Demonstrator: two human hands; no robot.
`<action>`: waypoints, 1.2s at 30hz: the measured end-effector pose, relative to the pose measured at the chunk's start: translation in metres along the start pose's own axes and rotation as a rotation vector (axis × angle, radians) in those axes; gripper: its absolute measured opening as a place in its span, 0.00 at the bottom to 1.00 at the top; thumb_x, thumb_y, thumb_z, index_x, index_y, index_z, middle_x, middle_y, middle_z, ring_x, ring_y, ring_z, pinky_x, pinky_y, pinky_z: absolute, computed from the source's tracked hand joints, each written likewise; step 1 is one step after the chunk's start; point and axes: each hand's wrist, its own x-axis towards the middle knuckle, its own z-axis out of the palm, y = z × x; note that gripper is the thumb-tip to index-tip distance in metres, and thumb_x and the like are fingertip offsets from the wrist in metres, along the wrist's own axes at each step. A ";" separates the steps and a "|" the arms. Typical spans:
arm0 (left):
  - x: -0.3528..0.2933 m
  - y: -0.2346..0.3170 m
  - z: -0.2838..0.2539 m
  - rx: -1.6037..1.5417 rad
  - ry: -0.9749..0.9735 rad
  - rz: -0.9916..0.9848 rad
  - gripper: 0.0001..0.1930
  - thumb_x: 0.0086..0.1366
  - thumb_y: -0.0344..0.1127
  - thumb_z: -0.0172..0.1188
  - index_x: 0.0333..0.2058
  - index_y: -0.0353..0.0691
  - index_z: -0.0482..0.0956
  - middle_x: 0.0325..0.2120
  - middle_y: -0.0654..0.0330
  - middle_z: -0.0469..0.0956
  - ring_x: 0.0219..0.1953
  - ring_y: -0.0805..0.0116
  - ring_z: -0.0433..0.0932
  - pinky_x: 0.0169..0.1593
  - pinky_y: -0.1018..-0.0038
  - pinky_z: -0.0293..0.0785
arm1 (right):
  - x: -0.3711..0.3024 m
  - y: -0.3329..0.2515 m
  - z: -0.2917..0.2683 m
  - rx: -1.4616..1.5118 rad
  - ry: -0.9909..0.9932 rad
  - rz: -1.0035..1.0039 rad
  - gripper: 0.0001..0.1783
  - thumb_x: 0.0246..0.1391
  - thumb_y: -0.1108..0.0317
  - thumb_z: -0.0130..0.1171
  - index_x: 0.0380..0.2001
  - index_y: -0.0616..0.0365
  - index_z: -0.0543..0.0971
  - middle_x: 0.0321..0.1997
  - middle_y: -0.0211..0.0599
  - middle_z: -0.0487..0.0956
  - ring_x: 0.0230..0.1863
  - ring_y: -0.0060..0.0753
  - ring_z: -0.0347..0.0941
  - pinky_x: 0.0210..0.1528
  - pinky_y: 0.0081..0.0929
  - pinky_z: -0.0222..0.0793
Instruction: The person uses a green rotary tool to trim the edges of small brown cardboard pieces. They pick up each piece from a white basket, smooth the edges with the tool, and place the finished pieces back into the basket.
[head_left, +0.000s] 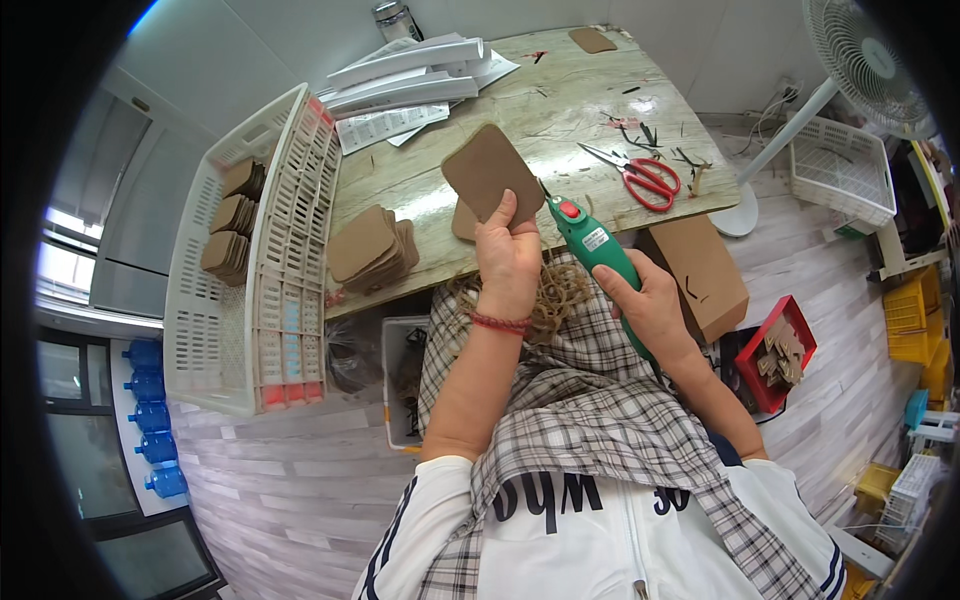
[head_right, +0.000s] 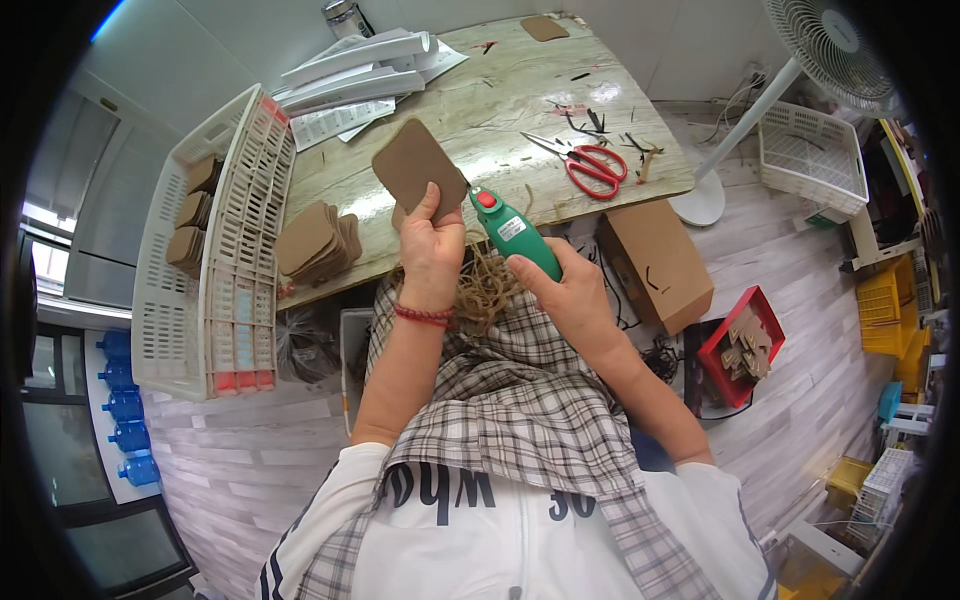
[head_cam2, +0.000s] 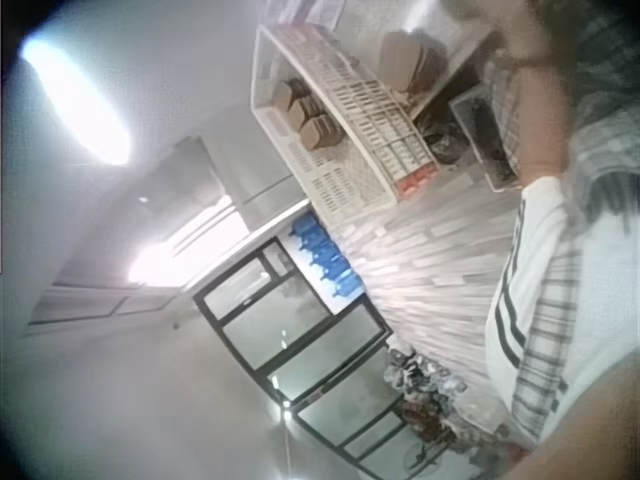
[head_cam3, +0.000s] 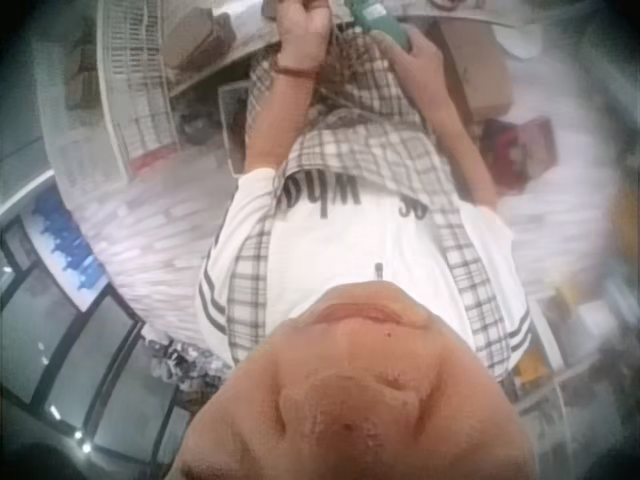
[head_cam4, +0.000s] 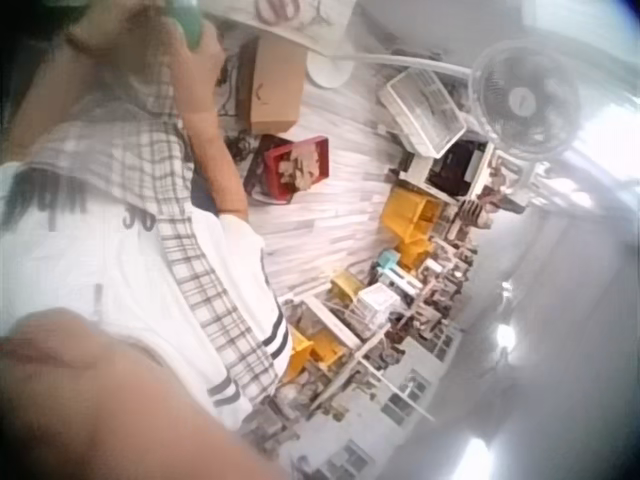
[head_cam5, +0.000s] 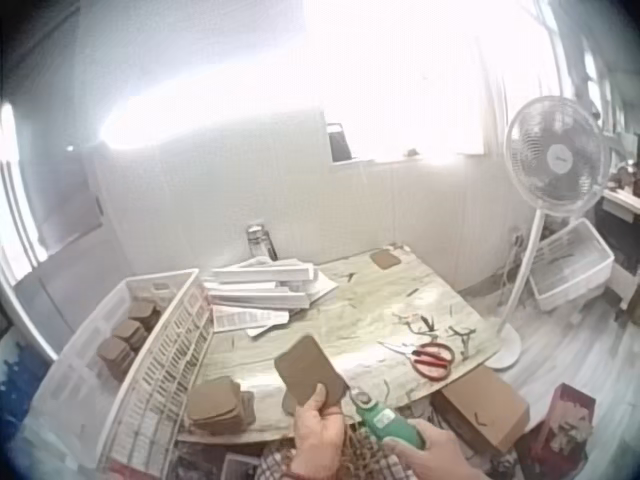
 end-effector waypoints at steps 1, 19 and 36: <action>-0.002 -0.002 -0.001 -0.006 -0.012 -0.009 0.19 0.62 0.19 0.56 0.52 0.35 0.69 0.50 0.55 0.74 0.53 0.58 0.74 0.59 0.61 0.72 | 0.000 0.000 0.000 -0.001 0.003 -0.009 0.22 0.55 0.56 0.63 0.43 0.65 0.77 0.24 0.28 0.77 0.20 0.15 0.68 0.22 0.18 0.65; -0.038 -0.020 -0.025 0.180 -0.107 -0.113 0.25 0.59 0.15 0.56 0.55 0.39 0.67 0.49 0.57 0.74 0.51 0.62 0.75 0.55 0.66 0.75 | 0.013 -0.009 -0.017 0.029 0.051 -0.027 0.20 0.56 0.56 0.63 0.39 0.65 0.78 0.21 0.26 0.73 0.18 0.14 0.67 0.21 0.17 0.64; -0.020 0.065 -0.041 0.754 -0.366 -0.209 0.21 0.57 0.14 0.57 0.49 0.34 0.76 0.42 0.58 0.81 0.42 0.70 0.80 0.46 0.75 0.79 | -0.006 0.006 -0.055 -0.115 -0.155 0.013 0.19 0.55 0.54 0.63 0.38 0.62 0.78 0.22 0.29 0.74 0.20 0.15 0.68 0.22 0.19 0.65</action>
